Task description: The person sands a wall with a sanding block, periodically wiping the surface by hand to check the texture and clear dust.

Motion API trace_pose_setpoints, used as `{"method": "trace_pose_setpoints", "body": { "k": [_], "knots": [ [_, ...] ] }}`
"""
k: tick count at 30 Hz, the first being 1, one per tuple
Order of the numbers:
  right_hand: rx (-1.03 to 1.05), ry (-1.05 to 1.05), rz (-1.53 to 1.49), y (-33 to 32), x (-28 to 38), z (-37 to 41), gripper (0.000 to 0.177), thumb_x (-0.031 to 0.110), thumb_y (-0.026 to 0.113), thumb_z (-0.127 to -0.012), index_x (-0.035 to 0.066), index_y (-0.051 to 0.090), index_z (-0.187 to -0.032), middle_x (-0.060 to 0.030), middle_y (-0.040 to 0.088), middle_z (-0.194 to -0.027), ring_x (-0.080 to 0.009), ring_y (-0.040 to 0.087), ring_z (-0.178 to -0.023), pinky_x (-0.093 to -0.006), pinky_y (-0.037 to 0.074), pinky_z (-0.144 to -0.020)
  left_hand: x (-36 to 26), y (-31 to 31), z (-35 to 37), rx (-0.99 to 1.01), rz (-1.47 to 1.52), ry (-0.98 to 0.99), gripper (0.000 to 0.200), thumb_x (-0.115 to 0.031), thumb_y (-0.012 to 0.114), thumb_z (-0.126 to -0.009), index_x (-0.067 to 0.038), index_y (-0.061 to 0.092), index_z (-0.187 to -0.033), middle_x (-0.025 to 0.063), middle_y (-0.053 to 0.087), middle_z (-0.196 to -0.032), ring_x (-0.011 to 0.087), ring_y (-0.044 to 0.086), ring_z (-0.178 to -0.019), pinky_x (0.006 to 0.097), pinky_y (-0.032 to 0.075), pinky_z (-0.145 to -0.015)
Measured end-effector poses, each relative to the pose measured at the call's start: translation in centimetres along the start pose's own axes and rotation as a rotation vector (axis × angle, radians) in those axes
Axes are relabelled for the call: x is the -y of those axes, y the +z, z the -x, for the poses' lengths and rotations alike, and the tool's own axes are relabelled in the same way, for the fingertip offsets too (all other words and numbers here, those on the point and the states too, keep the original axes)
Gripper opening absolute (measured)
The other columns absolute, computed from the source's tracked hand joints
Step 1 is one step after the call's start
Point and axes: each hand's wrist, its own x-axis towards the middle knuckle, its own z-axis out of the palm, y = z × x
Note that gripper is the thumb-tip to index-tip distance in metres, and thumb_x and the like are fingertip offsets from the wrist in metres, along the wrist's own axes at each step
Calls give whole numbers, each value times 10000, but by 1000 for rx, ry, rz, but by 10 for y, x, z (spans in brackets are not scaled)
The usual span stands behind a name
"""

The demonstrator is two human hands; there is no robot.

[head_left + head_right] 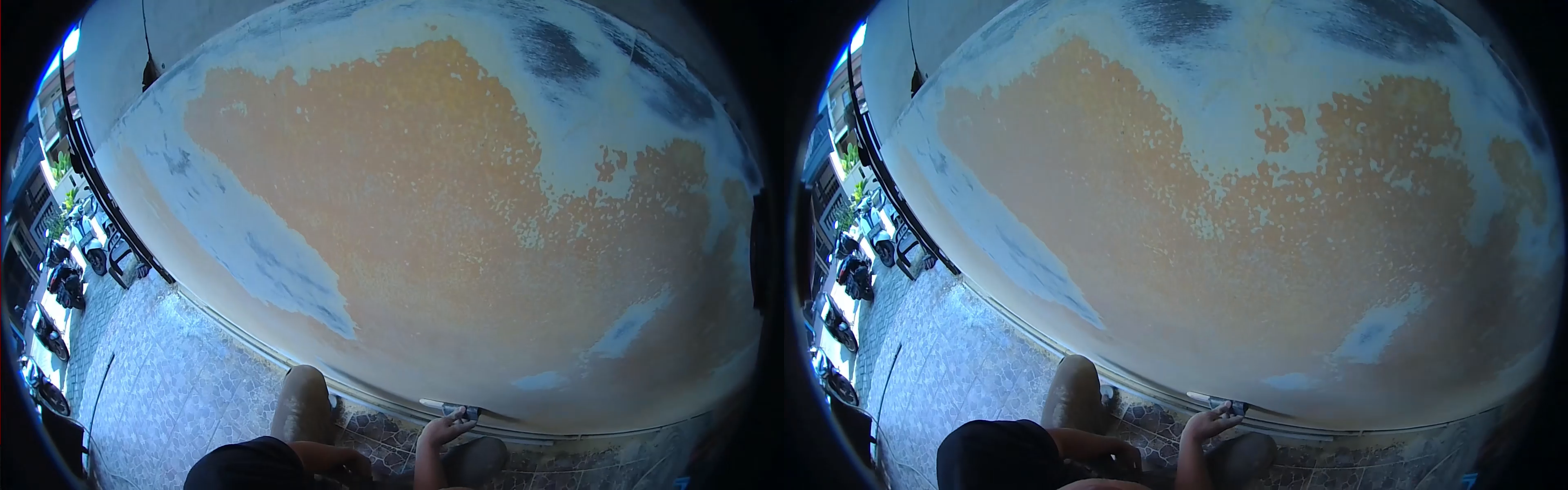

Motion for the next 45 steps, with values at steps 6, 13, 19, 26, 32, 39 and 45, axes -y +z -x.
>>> {"method": "trace_pose_setpoints", "body": {
  "k": [6,13,19,26,32,39,45],
  "knots": [
    [78,-340,-189,11,-7,26,439,204,492,-1071,-58,341,-1388,-222,537,-1228,-265,579,-1068,-383,488,-929,40,10,9,-249,14,145,456,-316,647,-876,-41,664,-1239,227,698,-1109,359,682,-976,475,534,-852],
    [127,-559,38,-12,-28,35,366,260,556,-1030,-59,471,-1188,-224,522,-1091,-362,555,-1010,-448,449,-885,-96,-114,147,-1226,123,-279,728,-437,771,-818,-96,536,-1416,222,610,-1323,381,518,-1302,461,437,-1070],
    [131,-628,48,-23,-2,45,376,284,554,-1027,-41,491,-1205,-195,550,-1090,-338,569,-988,-428,452,-867,-238,-215,297,-1944,-627,-109,637,-198,791,-808,-123,558,-1396,156,537,-1363,389,465,-1318,496,384,-1078],
    [285,-571,-141,-8,20,73,332,280,561,-1029,-13,517,-1178,-139,586,-1035,-250,590,-928,-387,464,-846,-344,-300,388,-2212,-993,-153,769,-330,763,-841,-132,438,-1509,179,354,-1579,415,230,-1496,568,134,-1212],
    [431,-522,-184,2,20,84,348,319,567,-1025,11,521,-1181,-119,588,-1039,-226,589,-936,-373,463,-849,-343,-343,372,-2166,-1261,-478,816,-564,625,-895,-144,377,-1549,153,282,-1630,380,175,-1525,592,38,-1216],
    [498,-599,-77,-1,-1,74,393,343,576,-1016,9,515,-1215,-155,599,-1056,-288,597,-962,-409,467,-871,-307,-329,352,-1894,-1421,-452,705,-573,596,-918,-271,423,-1530,43,326,-1626,314,233,-1519,589,78,-1218],
    [483,-488,-224,-19,23,78,362,304,560,-1039,1,505,-1230,-104,614,-1023,-181,597,-937,-326,477,-844,-262,-304,312,-1801,-1322,-455,681,-545,597,-923,-299,413,-1531,-18,342,-1617,275,311,-1484,586,179,-1200]
  ]
}}
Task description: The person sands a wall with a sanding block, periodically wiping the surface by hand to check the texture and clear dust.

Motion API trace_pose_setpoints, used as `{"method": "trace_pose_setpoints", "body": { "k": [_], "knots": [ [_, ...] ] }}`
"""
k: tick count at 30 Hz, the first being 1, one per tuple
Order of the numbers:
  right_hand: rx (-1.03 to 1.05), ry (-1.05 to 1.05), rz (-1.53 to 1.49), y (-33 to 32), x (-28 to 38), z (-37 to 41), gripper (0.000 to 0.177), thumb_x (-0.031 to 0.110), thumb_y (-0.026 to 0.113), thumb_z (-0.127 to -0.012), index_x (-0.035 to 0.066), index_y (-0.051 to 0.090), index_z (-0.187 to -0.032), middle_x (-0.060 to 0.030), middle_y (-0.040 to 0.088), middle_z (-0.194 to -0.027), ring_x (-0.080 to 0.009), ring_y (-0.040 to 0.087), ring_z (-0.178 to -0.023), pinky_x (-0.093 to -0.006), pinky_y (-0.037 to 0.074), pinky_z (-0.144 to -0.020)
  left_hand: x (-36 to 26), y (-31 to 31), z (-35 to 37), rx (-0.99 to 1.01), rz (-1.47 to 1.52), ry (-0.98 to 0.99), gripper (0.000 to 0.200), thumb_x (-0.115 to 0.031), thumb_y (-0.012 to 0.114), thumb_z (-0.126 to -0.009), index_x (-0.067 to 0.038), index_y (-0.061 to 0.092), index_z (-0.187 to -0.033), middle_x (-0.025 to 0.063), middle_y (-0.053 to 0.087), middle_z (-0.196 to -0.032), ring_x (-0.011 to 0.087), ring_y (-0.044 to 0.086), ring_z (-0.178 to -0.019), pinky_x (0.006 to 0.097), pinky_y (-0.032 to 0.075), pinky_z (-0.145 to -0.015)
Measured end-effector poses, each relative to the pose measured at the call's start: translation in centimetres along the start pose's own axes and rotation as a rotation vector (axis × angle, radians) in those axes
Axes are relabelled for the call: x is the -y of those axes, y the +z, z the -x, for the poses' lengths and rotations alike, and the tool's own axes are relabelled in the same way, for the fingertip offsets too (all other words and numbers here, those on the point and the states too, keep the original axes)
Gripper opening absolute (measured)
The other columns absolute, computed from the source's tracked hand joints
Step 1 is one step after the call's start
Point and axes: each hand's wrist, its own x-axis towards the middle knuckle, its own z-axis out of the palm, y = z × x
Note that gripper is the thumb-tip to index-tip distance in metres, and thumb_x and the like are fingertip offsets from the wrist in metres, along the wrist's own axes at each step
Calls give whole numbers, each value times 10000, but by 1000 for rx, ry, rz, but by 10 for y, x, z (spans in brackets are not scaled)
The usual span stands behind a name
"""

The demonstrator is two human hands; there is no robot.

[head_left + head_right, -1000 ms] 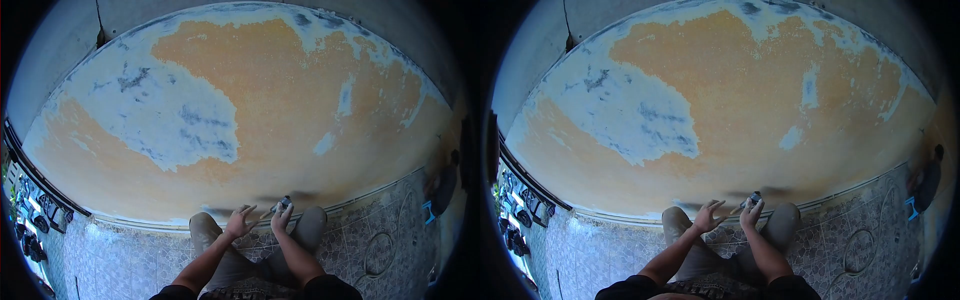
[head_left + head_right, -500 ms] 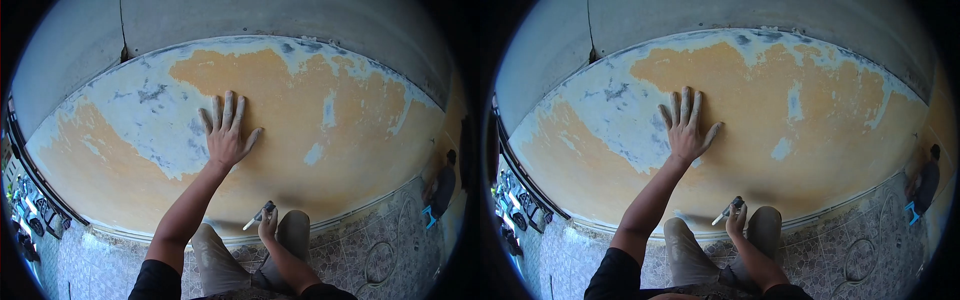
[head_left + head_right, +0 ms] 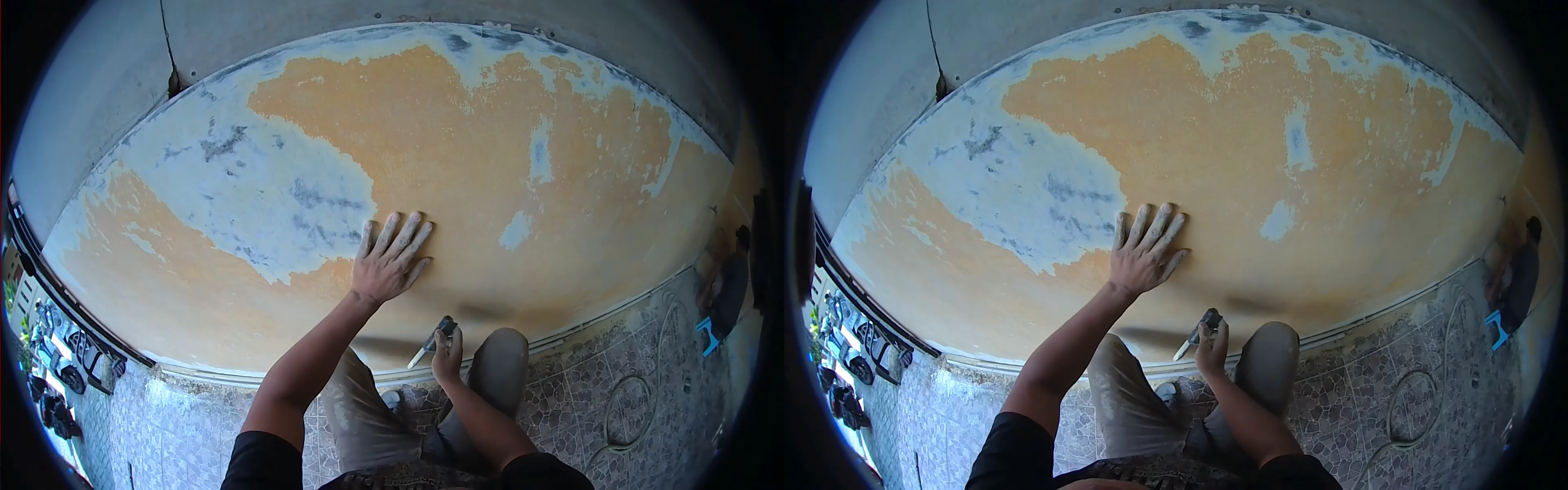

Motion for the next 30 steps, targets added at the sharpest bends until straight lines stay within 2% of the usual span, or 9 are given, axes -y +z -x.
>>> {"method": "trace_pose_setpoints", "body": {
  "k": [5,8,11,12,13,19,23,26,30],
  "knots": [
    [-75,57,-151,-9,62,1,287,237,538,-1046,4,502,-1210,-91,585,-996,-170,576,-910,-297,465,-841,-12,37,52,15,37,-31,679,-526,652,-894,-273,472,-1497,0,393,-1590,295,338,-1466,609,193,-1182],
    [63,-196,240,-23,51,-3,326,251,613,-995,-13,526,-1167,-129,558,-995,-275,575,-907,-365,469,-846,-16,45,81,35,68,-139,594,-482,662,-902,-278,536,-1445,-46,492,-1515,229,399,-1420,554,231,-1182],
    [52,-178,331,-24,16,-5,360,265,640,-972,-21,535,-1164,-145,559,-1014,-316,576,-919,-394,471,-851,-8,69,139,-46,25,-200,646,-480,693,-875,-263,523,-1459,-14,446,-1554,269,332,-1470,573,164,-1203],
    [53,-256,403,-24,10,-7,363,259,615,-1003,-9,512,-1225,-131,608,-1067,-204,612,-924,-345,498,-835,1,80,164,-69,19,-222,665,-477,699,-870,-248,515,-1466,18,399,-1582,300,273,-1495,592,134,-1205],
    [62,-258,410,-22,11,-9,363,259,615,-1003,-9,512,-1225,-131,608,-1067,-204,612,-924,-345,498,-835,7,86,191,-88,16,-249,685,-474,705,-864,-233,507,-1474,50,352,-1610,331,215,-1521,611,103,-1207],
    [-8,-148,-279,17,121,-67,414,222,643,-983,17,512,-1317,-47,613,-1078,-119,558,-1004,-306,450,-897,10,97,239,-53,29,-340,685,-470,684,-882,-198,494,-1481,121,241,-1649,401,119,-1532,651,72,-1199],
    [200,11,-716,24,182,-90,354,323,557,-1022,43,582,-1238,-16,614,-1046,-129,572,-987,-293,457,-887,10,93,240,-7,29,-342,679,-469,689,-877,-190,505,-1469,122,219,-1656,419,122,-1526,655,82,-1196],
    [552,251,-1019,31,192,-88,446,411,510,-1032,59,537,-1305,-83,571,-1162,-186,557,-969,-366,470,-813,13,100,245,-50,33,-326,677,-466,686,-877,-192,504,-1469,117,251,-1643,428,145,-1518,668,81,-1190],
    [250,407,-962,47,205,-61,502,389,521,-1033,15,506,-1369,-105,623,-1111,-197,625,-948,-327,512,-813,11,103,252,-23,45,-338,680,-463,694,-867,-206,505,-1468,111,284,-1627,441,160,-1510,675,79,-1186]
  ]
}}
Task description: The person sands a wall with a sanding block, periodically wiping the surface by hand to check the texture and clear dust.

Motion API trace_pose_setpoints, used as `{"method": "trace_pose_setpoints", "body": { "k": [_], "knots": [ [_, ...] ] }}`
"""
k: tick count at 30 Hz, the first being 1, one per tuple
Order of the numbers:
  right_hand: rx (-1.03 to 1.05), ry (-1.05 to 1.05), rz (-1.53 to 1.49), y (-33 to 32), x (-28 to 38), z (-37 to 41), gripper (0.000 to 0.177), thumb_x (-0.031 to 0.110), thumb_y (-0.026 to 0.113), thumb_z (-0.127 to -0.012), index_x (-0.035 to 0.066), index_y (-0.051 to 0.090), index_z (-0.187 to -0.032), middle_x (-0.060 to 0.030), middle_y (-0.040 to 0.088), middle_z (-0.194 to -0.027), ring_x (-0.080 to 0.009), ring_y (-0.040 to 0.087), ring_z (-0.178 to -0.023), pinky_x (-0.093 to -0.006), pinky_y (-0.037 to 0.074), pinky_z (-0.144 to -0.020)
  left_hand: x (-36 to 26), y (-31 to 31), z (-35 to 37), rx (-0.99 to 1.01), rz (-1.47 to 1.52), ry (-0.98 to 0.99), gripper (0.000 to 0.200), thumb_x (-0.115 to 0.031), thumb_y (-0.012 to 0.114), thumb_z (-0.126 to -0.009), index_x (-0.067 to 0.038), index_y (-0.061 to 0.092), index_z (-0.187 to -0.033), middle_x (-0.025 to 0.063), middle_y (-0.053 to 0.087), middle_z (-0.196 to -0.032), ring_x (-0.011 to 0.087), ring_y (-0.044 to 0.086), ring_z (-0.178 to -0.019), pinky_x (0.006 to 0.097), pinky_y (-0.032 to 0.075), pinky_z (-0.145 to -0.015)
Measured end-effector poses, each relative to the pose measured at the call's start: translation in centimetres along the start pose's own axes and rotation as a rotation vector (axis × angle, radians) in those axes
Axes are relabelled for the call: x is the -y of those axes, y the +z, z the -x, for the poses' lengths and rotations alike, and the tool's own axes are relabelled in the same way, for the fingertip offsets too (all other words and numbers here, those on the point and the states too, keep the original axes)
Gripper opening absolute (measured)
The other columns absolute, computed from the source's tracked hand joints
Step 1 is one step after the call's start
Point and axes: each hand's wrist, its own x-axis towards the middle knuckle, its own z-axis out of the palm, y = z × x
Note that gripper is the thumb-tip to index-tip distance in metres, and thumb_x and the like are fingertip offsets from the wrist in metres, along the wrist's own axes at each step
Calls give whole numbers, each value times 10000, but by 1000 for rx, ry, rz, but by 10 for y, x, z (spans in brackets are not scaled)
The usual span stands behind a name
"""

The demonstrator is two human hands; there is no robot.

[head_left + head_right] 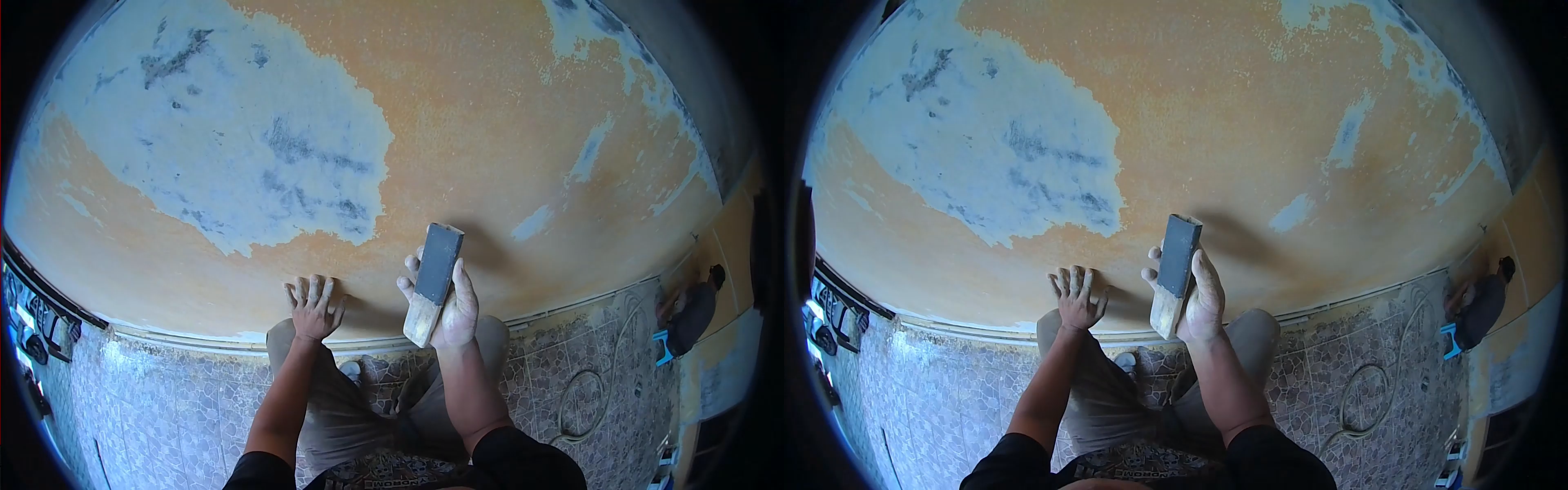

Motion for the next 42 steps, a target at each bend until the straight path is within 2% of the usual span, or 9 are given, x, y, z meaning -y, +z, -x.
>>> {"method": "trace_pose_setpoints", "body": {
  "k": [3,7,19,23,28,32,35,37,42],
  "knots": [
    [334,-266,485,-19,-1,1,584,379,528,-1036,-7,412,-1458,-112,597,-1133,-176,609,-1002,-302,501,-793,-2,0,3,41,-4,-29,685,-469,701,-858,-222,508,-1466,112,284,-1627,448,161,-1508,674,80,-1186],
    [229,-548,640,-10,-12,12,710,311,608,-1006,-8,259,-1536,-142,581,-1160,-192,608,-979,-289,512,-720,-4,-1,0,11,6,-24,683,-471,707,-853,-224,515,-1461,113,283,-1628,448,166,-1507,673,84,-1184],
    [21,-1594,1212,44,41,-74,377,146,682,-972,-52,575,-1273,-163,541,-1206,-204,602,-956,-323,524,-786,-3,-2,7,98,61,-69,734,-447,722,-822,-241,488,-1486,111,291,-1627,450,179,-1500,682,78,-1181],
    [50,-1796,1554,-21,-17,-91,256,181,758,-907,92,718,-1143,-114,536,-1239,-238,529,-983,-367,473,-829,-3,-2,7,87,42,-65,744,-445,729,-805,-250,493,-1482,107,309,-1616,455,190,-1494,683,78,-1181],
    [324,-1610,1814,-85,-34,-66,350,183,840,-795,325,756,-1105,-12,592,-1193,-232,501,-1015,-374,408,-867,-4,-3,6,110,39,-53,742,-444,730,-805,-235,497,-1478,110,325,-1603,468,178,-1493,686,78,-1181],
    [-105,-1579,1064,18,36,-102,627,217,843,-829,-33,569,-1335,-138,640,-1153,-271,566,-974,-414,429,-857,-5,0,9,110,48,-76,771,-456,744,-778,-238,499,-1476,127,349,-1587,480,215,-1473,708,81,-1167],
    [-163,-1413,936,68,55,-98,554,218,855,-812,15,641,-1281,-115,648,-1120,-262,564,-966,-390,432,-848,-4,0,9,112,34,-64,781,-459,747,-766,-239,502,-1474,128,350,-1586,484,231,-1464,710,81,-1165],
    [-65,-1784,1431,18,23,-96,497,230,865,-794,77,687,-1232,-59,648,-1126,-230,559,-962,-373,430,-846,-4,0,8,99,43,-72,782,-456,744,-762,-239,503,-1473,127,356,-1583,485,234,-1462,706,76,-1169],
    [434,-1634,1795,-99,-38,-71,442,308,875,-761,227,713,-1164,64,621,-1113,-164,533,-960,-364,365,-859,-5,-2,8,149,38,-73,779,-464,736,-777,-229,495,-1479,119,337,-1599,471,169,-1494,698,54,-1177]
  ]
}}
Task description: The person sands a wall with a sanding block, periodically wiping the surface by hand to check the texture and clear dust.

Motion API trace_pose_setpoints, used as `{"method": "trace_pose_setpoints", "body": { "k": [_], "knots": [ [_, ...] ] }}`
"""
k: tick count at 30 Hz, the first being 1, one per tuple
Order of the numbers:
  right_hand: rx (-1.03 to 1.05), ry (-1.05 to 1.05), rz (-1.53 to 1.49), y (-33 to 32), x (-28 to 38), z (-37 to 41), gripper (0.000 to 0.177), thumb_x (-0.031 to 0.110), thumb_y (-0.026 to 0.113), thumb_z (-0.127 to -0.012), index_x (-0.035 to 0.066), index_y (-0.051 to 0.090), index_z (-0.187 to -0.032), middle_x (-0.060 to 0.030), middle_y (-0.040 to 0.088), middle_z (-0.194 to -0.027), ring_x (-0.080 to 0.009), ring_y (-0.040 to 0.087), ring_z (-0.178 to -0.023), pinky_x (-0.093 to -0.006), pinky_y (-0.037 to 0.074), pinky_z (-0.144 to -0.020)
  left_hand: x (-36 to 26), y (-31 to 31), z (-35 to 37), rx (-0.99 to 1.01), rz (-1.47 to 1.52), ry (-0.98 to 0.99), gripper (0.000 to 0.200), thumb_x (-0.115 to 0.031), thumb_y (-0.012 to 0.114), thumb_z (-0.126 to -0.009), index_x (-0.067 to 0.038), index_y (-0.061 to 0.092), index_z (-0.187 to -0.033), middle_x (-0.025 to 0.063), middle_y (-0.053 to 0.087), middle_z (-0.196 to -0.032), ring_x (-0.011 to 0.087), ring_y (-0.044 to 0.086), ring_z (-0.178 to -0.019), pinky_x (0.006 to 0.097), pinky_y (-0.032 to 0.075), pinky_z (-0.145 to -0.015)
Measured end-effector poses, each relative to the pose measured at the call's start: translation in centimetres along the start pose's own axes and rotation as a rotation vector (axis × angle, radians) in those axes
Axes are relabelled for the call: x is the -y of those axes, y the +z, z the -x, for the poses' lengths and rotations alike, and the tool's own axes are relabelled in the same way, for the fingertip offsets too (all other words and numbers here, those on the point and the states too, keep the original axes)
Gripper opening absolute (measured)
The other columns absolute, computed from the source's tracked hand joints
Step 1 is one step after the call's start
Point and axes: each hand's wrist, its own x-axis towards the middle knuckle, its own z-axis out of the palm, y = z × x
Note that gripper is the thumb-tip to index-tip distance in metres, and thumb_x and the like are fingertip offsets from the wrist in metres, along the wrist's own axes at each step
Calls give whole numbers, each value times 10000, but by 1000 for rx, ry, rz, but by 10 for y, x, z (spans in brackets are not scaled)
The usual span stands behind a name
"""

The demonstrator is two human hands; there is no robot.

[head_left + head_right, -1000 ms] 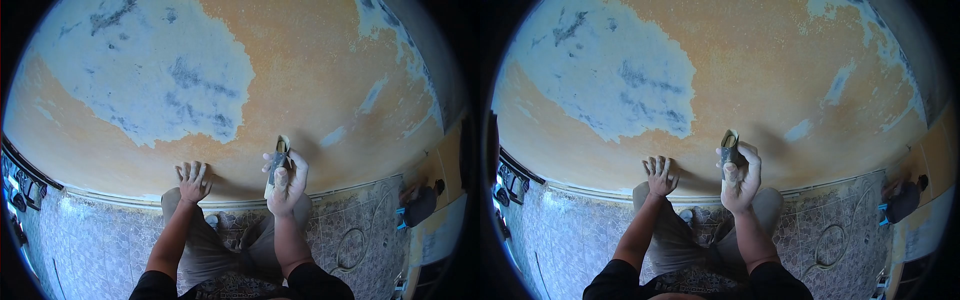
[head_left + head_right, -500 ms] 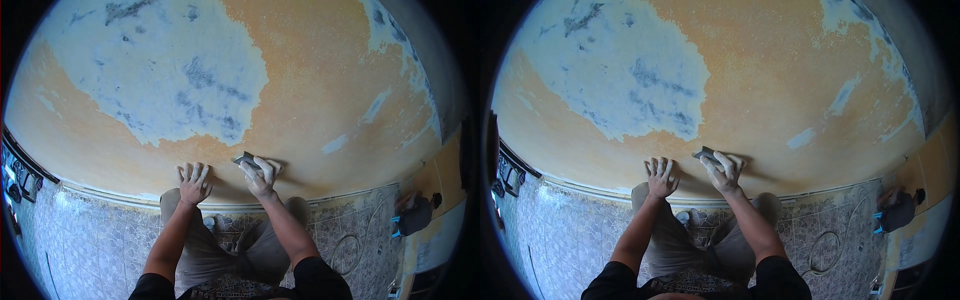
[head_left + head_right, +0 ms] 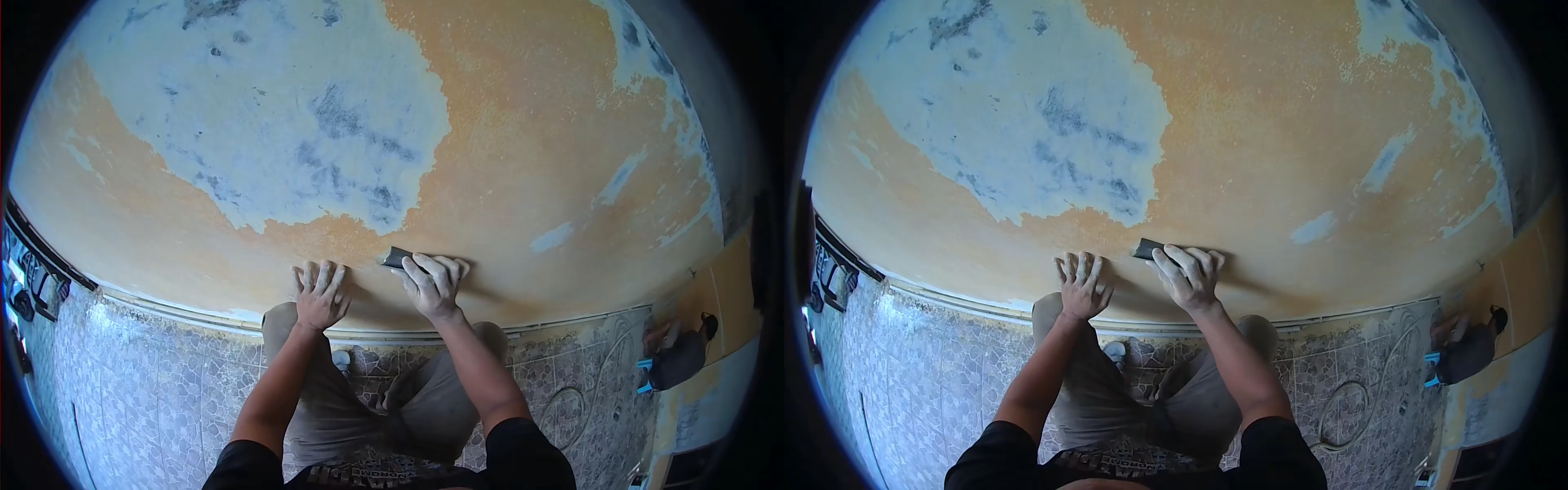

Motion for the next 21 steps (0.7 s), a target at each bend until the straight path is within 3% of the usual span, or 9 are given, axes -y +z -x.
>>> {"method": "trace_pose_setpoints", "body": {
  "k": [2,5,6,9,11,13,16,18,21],
  "knots": [
    [-69,26,38,-10,-14,-33,446,321,868,-766,239,701,-1173,62,596,-1096,-169,520,-976,-376,357,-863,1,-1,-1,-27,13,21,813,-463,744,-776,-221,465,-1500,111,275,-1633,462,125,-1510,692,48,-1180],
    [-385,335,6,-29,-37,-117,552,196,849,-816,3,622,-1281,-108,557,-1107,-230,532,-960,-363,448,-806,0,0,-1,-30,24,9,829,-461,749,-773,-229,451,-1510,114,245,-1645,462,122,-1511,698,53,-1177],
    [-455,534,-75,-38,-40,-141,564,166,837,-827,-31,603,-1300,-134,530,-1118,-231,540,-934,-348,490,-739,1,-2,-3,-41,-21,65,820,-444,730,-805,-141,435,-1508,193,209,-1642,513,112,-1497,707,34,-1171],
    [-596,637,-259,-21,-27,-138,564,197,835,-833,-30,613,-1298,-116,530,-1099,-211,539,-909,-361,478,-745,0,-2,-5,-62,-43,74,817,-449,729,-807,-150,435,-1509,190,209,-1643,504,109,-1502,705,32,-1173],
    [-328,259,18,1,-6,-73,508,250,854,-807,69,682,-1250,-42,555,-1068,-184,526,-913,-366,423,-810,1,-2,-3,-49,-38,71,809,-450,726,-812,-156,438,-1508,188,210,-1643,503,108,-1503,701,33,-1175],
    [-38,37,-14,10,7,-6,448,297,867,-777,188,733,-1190,36,575,-1036,-159,512,-922,-364,350,-869,2,-2,-3,-33,-30,68,800,-451,723,-817,-162,441,-1507,186,210,-1643,502,106,-1504,698,33,-1177],
    [127,37,-18,-10,2,-16,417,297,868,-767,247,746,-1163,73,585,-1030,-149,508,-933,-377,331,-874,1,-2,-4,-65,-22,85,779,-451,719,-824,-174,453,-1502,177,210,-1645,491,117,-1504,697,36,-1178],
    [-124,162,24,-20,-17,-60,485,298,859,-788,148,712,-1224,16,586,-1045,-174,520,-958,-378,326,-881,0,-3,-2,-42,-14,64,783,-448,722,-820,-175,452,-1502,177,218,-1643,490,123,-1503,700,37,-1176],
    [-443,513,-152,-34,-38,-138,560,188,844,-823,-37,625,-1286,-104,528,-1097,-209,538,-982,-310,502,-736,-2,-1,-2,-45,-17,56,795,-444,736,-803,-172,461,-1497,181,243,-1632,495,130,-1499,706,45,-1172]
  ]
}}
